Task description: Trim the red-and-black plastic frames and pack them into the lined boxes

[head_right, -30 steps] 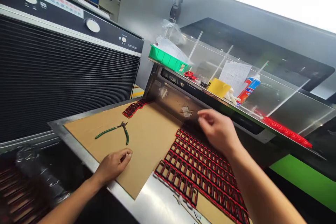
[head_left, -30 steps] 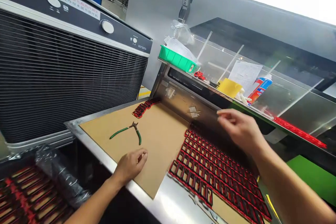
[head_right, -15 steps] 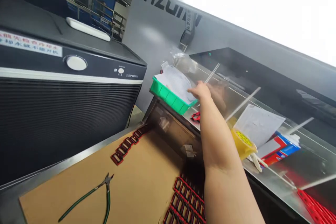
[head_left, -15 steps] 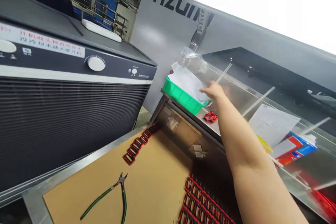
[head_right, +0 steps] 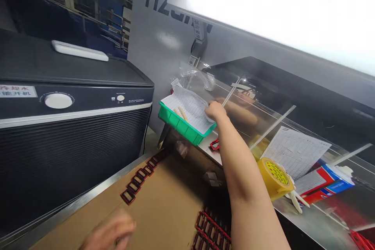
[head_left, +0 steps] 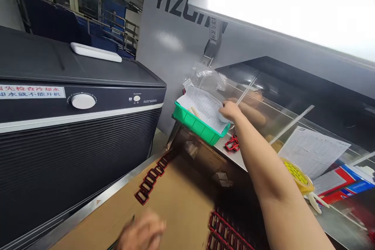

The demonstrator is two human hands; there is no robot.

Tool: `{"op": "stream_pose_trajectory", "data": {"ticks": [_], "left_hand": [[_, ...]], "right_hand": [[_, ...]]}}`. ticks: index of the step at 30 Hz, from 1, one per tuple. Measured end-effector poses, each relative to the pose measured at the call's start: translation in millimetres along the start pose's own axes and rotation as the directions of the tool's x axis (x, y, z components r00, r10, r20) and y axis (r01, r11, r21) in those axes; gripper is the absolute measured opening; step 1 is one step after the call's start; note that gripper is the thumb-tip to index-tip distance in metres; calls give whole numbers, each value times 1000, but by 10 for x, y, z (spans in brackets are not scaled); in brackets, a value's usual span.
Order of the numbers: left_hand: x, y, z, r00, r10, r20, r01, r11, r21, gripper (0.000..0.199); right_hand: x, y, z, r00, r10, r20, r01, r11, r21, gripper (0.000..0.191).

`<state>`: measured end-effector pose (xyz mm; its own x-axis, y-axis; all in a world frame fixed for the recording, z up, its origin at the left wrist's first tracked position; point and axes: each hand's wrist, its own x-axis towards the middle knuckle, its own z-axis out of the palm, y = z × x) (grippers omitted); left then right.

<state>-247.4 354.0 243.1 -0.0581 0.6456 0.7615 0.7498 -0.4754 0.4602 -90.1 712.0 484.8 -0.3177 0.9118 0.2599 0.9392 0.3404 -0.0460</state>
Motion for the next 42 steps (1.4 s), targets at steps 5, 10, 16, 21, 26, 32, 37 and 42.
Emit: {"op": "stream_pose_trajectory", "data": {"ticks": [5, 10, 16, 21, 26, 32, 37, 42], "left_hand": [[2524, -209, 101, 943, 76, 326, -168, 949, 267, 38], [3760, -321, 679, 661, -409, 629, -110, 777, 620, 56], [3723, -375, 913, 600, -502, 623, -153, 692, 705, 65], [3761, -346, 789, 586, -460, 667, -202, 714, 670, 51], [3917, -387, 560, 632, -366, 683, -236, 748, 620, 42], [4000, -564, 586, 652, -360, 668, -215, 756, 618, 42], [3985, -558, 714, 642, -383, 664, -223, 735, 640, 49], [3905, -409, 733, 501, -409, 763, -252, 774, 581, 27]], "right_hand": [[-143, -28, -51, 997, -9, -79, 12, 999, 41, 18], [-234, -80, -125, 995, -13, -100, 19, 998, 59, 20], [-257, -140, -192, 992, -20, -121, 28, 997, 68, 21], [-246, -124, -279, 982, 0, -191, 14, 997, 72, 22], [-234, 0, -381, 953, 64, -297, -35, 994, 103, 21], [-244, 115, -599, 871, 118, -476, -70, 991, 118, 14], [-359, 172, -945, 789, 82, -609, -35, 996, 87, 13], [-623, 248, -1300, 741, -34, -671, 28, 999, -20, 8]]}}
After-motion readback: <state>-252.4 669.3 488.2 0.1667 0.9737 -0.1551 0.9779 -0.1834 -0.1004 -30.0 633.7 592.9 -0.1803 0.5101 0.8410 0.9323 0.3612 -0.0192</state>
